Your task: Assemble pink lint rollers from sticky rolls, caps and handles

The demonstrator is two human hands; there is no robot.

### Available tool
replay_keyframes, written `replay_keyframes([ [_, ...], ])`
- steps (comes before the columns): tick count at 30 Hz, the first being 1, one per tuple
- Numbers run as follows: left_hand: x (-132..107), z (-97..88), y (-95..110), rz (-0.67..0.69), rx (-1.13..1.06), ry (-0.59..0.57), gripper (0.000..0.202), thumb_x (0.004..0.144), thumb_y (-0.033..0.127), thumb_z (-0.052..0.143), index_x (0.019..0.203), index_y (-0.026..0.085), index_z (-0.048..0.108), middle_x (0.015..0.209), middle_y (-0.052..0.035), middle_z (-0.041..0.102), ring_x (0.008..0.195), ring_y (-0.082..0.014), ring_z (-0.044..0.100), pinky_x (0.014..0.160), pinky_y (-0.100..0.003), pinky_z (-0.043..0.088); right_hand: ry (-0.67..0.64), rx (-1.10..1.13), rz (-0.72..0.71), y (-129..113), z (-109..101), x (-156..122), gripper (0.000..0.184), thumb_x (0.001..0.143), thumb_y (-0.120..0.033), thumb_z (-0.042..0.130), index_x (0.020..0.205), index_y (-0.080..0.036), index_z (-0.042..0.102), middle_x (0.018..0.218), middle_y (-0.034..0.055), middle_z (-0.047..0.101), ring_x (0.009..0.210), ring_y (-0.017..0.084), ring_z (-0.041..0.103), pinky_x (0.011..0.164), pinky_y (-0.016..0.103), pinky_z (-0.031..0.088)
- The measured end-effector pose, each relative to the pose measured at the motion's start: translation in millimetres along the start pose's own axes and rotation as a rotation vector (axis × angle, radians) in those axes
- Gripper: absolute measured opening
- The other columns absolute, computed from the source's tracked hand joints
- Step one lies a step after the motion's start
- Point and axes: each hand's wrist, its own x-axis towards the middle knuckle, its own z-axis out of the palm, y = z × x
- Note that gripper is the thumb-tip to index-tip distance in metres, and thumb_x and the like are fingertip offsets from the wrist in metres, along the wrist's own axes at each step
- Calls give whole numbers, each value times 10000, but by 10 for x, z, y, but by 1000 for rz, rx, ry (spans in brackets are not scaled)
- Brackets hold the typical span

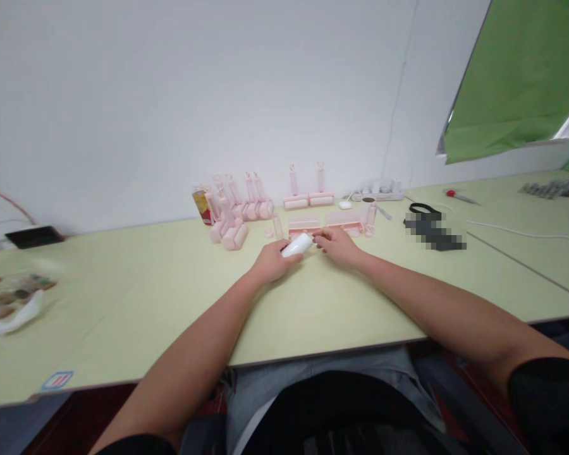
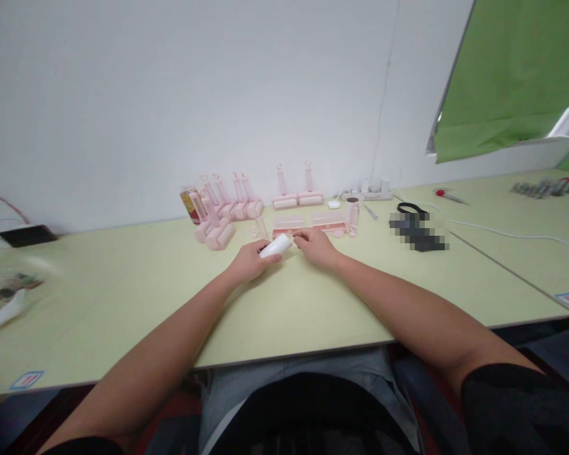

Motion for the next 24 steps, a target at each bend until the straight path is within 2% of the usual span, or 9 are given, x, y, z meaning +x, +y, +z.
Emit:
replay_keyframes([
  [2,12,-14,-20,-16,11,26,469,737,529,658,1057,190,710,936,-48,726,815,-240,637,702,-309,425,88,-176,-99,-39,-133,25,252,864,-291,521,993,-182,708,917,52,730,829,192,642,786,315,492],
  [6,36,-20,-55,-31,34,66,462,740,531,663,1055,196,706,965,-56,725,839,-247,638,704,-311,421,488,-467,-159,-121,-654,131,285,907,-276,411,991,-181,666,1012,100,682,996,240,597,932,384,431],
  [8,46,-17,-72,-31,49,79,453,744,531,662,1045,195,707,968,-62,721,840,-247,635,705,-312,421,695,-622,-59,-63,-1015,179,281,905,-307,412,1005,-176,639,1074,135,625,1104,283,527,997,458,374],
  [11,57,-21,-96,-24,85,100,457,744,540,662,1034,190,709,970,-78,709,846,-248,629,726,-319,424,913,-742,231,239,-1536,192,384,877,-350,474,1217,-179,531,1271,193,508,1236,343,415,995,543,342],
  [14,61,-31,-110,-14,121,120,465,739,547,663,1022,182,714,972,-96,693,851,-252,623,735,-324,423,857,-755,636,706,-1870,161,574,813,-393,584,1311,-143,449,1305,273,474,1266,412,391,977,626,321],
  [17,61,-37,-116,-20,128,118,462,742,548,658,1021,183,712,964,-96,685,840,-248,618,722,-321,415,677,-696,917,1086,-1968,143,751,735,-430,665,1380,-140,413,1334,307,470,1325,464,332,979,652,296],
  [19,62,-40,-120,-25,128,108,459,747,549,654,1020,183,709,951,-91,685,827,-243,614,712,-317,408,575,-682,969,1194,-1950,151,837,704,-464,689,1418,-150,385,1359,306,459,1355,476,291,990,659,274],
  [21,66,-46,-125,-31,136,107,454,749,548,652,1009,180,707,942,-90,685,819,-240,611,698,-312,401,541,-695,959,1180,-1915,168,854,700,-475,690,1428,-159,376,1367,299,457,1361,476,281,991,659,267],
  [24,78,-63,-132,-46,154,125,457,752,559,644,992,175,701,957,-94,683,828,-239,608,687,-306,397,640,-755,826,988,-1879,188,740,737,-442,655,1379,-159,422,1314,281,497,1316,445,343,989,645,271],
])
